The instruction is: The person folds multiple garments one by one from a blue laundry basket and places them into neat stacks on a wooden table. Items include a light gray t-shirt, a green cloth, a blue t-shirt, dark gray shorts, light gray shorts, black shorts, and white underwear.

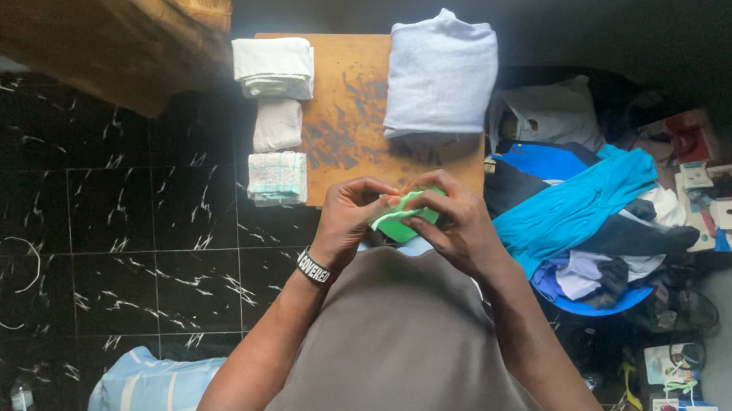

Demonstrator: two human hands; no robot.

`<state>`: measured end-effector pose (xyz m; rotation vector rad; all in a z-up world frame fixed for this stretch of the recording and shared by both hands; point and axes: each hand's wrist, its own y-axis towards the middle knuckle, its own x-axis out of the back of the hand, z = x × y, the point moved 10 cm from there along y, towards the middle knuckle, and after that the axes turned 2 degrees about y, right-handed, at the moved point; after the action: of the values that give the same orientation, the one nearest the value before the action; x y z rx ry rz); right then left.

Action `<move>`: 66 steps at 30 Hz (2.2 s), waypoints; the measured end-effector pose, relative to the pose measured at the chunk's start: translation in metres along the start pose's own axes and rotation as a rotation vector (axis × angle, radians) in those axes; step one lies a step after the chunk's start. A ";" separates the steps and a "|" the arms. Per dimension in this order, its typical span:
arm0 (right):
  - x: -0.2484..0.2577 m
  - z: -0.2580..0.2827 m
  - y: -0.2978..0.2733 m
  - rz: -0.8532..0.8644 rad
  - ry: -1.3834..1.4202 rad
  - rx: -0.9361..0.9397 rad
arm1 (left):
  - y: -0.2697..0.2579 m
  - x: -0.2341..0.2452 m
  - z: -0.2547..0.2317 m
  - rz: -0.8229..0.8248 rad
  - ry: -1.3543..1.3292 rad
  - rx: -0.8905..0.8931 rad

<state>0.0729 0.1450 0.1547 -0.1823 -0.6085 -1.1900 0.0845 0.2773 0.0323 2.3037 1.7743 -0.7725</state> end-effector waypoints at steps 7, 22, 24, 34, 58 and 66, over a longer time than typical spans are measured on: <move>0.000 0.019 0.009 -0.117 -0.170 -0.005 | -0.005 0.017 -0.021 -0.081 0.026 -0.091; -0.009 0.015 0.023 -0.168 -0.185 -0.057 | -0.023 0.006 -0.041 0.118 -0.001 -0.083; -0.011 0.013 0.024 -0.169 -0.173 -0.074 | -0.023 0.006 -0.039 0.107 -0.021 -0.082; -0.001 0.008 0.030 -0.085 -0.242 -0.005 | -0.016 0.036 -0.042 -0.126 0.189 -0.164; -0.085 -0.099 -0.015 -0.087 1.090 -0.602 | -0.003 0.044 -0.027 -0.196 -0.315 0.118; -0.064 -0.079 0.002 -0.181 0.848 -0.531 | -0.016 0.045 -0.023 -0.145 -0.025 -0.022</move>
<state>0.0865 0.1632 0.0555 -0.0527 0.4492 -1.4433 0.0849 0.3300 0.0346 2.1610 1.9452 -0.7964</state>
